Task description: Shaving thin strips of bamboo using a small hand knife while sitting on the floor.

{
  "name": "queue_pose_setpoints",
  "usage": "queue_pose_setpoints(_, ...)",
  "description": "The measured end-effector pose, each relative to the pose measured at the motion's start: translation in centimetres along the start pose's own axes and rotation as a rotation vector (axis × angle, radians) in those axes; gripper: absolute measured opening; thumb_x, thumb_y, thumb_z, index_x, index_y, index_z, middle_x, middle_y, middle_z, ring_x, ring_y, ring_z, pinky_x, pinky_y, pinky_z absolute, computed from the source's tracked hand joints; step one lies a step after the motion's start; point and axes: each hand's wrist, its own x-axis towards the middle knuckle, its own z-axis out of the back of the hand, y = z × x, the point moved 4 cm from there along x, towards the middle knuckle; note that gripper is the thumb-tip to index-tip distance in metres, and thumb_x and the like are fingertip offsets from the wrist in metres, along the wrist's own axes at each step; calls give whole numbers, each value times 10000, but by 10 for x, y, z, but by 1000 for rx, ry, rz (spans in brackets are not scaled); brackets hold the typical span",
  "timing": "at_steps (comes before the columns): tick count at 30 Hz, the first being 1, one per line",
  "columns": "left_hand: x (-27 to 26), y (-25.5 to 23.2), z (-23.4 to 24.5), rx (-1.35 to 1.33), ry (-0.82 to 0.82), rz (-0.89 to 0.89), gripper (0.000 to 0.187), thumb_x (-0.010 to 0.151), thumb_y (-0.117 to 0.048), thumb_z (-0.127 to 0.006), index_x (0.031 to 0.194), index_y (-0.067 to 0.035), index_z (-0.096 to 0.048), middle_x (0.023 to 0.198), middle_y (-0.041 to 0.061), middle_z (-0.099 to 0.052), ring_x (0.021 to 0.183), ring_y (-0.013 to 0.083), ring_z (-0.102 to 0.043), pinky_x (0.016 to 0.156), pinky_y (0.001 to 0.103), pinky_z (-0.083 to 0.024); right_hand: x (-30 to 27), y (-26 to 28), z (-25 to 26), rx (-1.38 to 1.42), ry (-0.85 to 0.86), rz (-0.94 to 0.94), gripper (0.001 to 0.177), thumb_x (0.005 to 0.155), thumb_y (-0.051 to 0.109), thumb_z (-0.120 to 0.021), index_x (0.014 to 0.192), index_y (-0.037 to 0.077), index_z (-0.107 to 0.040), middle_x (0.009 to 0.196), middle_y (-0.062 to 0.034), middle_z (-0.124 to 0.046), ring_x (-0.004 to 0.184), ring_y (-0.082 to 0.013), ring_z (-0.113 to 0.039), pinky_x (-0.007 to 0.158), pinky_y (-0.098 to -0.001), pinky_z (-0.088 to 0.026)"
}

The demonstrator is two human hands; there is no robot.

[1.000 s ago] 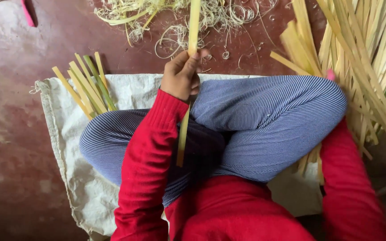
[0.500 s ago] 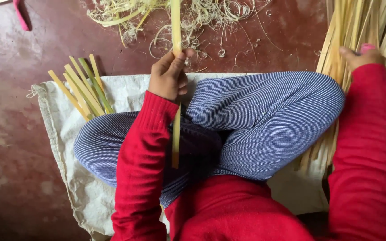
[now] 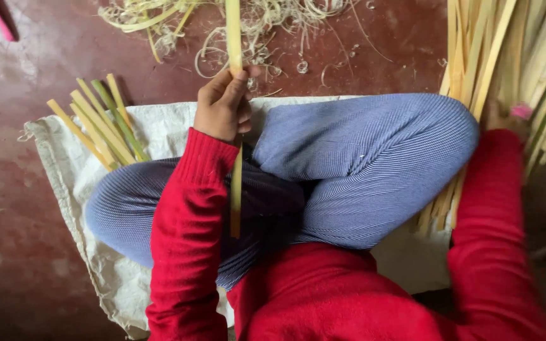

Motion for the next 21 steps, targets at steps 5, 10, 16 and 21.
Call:
queue_pose_setpoints(5, -3, 0, -5, -18, 30, 31, 232, 1043, -190, -554, 1141, -57, -716, 642, -43, -497, 391, 48, -374, 327, 225, -292, -17, -19, -26, 87, 54, -166, 626, 1061, 661, -648, 1183, 47, -646, 1027, -160, -665, 724, -214, -682, 566, -293, -592)
queue_pose_setpoints(10, -6, -3, -6, 58, 32, 11, 253, 1039, -248, -546, 1127, -84, -717, 677, -41, -493, 400, 43, -380, 325, 217, -302, -41, -10, -5, 21, 178, -167, 809, 1107, 731, -512, 1198, -65, -628, 1030, -242, -691, 845, -348, -707, 696, -440, -590)
queue_pose_setpoints(16, -4, 0, -3, -106, 29, 7, 254, 1054, -208, -529, 1104, -43, -715, 723, -12, -546, 404, 47, -396, 331, 218, -303, -36, 85, 81, 351, -281, 279, 134, 987, 49, -665, 1049, 119, -569, 1078, -150, -694, 1006, -320, -739, 874, -457, -626)
queue_pose_setpoints(21, -9, -6, -4, -23, -10, -4, 256, 1061, -186, -510, 1006, -21, -698, 741, 9, -571, 427, 67, -456, 356, 234, -376, -111, 216, 163, 881, 393, 278, 331, 989, 34, -484, 1259, 217, -543, 1122, 39, -660, 609, -45, -525, 477, -226, -448)
